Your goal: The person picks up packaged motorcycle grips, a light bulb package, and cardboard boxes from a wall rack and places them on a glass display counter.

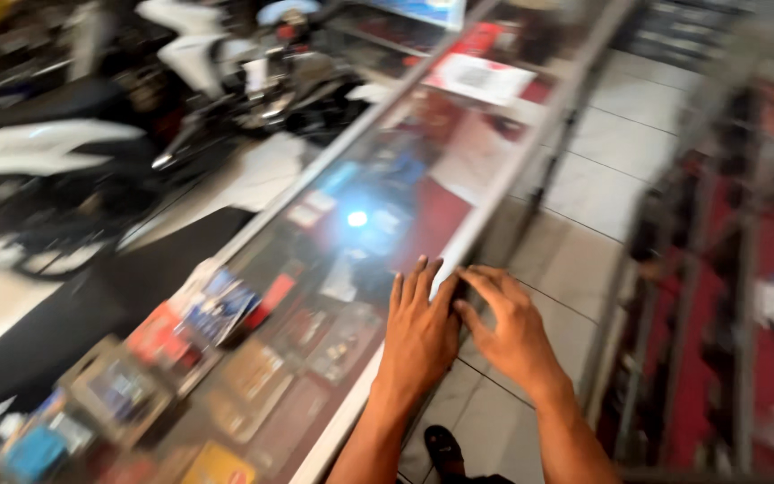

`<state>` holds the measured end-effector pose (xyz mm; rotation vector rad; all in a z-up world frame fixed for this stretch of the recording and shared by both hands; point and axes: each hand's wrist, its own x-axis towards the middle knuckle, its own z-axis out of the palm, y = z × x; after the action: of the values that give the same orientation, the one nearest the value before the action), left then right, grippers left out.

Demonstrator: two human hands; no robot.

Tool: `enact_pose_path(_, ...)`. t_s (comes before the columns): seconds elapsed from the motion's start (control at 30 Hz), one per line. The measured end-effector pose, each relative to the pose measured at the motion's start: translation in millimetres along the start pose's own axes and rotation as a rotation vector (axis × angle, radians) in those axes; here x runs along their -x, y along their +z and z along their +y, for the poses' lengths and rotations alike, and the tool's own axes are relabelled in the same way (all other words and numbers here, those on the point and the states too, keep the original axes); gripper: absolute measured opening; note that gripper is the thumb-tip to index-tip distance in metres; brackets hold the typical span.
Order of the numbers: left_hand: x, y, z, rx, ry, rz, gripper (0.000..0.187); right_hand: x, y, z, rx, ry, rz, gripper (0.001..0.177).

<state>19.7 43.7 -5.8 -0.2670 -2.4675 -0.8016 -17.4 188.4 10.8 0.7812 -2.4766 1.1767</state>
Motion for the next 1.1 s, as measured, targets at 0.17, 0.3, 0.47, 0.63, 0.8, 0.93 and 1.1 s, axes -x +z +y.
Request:
enact_pose_path(0.17,17.9,26.4,27.1,0.112,0.17,-0.125,0.048,58.3,-30.0,11.4,0.082,0.19,0.113,0.037)
enact_pose_path(0.3,17.3,45.5,59.1,0.185,0.264,-0.229,0.047,92.5,-64.8,15.9,0.156,0.302,0.186,0.037)
enact_pose_path(0.47,8.4,76.0,103.7,0.276,0.419,-0.28,0.044,130.8,-107.5,23.3,0.224,0.452,0.32,0.04)
enact_pose_path(0.63,-2.4,115.6,163.2,0.37,0.529,-0.38,0.04,168.9,-162.7,43.2,0.297,0.489,0.478,0.039)
enact_pose_path(0.8,-4.1,154.7,221.8,0.467,0.655,-0.463,0.039,207.1,-211.6,52.0,0.438,0.56,0.722,0.035)
enact_pose_path(0.93,-4.6,179.5,272.2,0.538,0.752,-0.505,0.041,232.0,-252.5,51.2,0.488,0.638,0.81,0.032)
enact_pose_path(1.1,6.6,211.8,328.3,0.697,0.867,-0.547,0.04,274.5,-280.0,54.7,0.601,0.689,0.936,0.029)
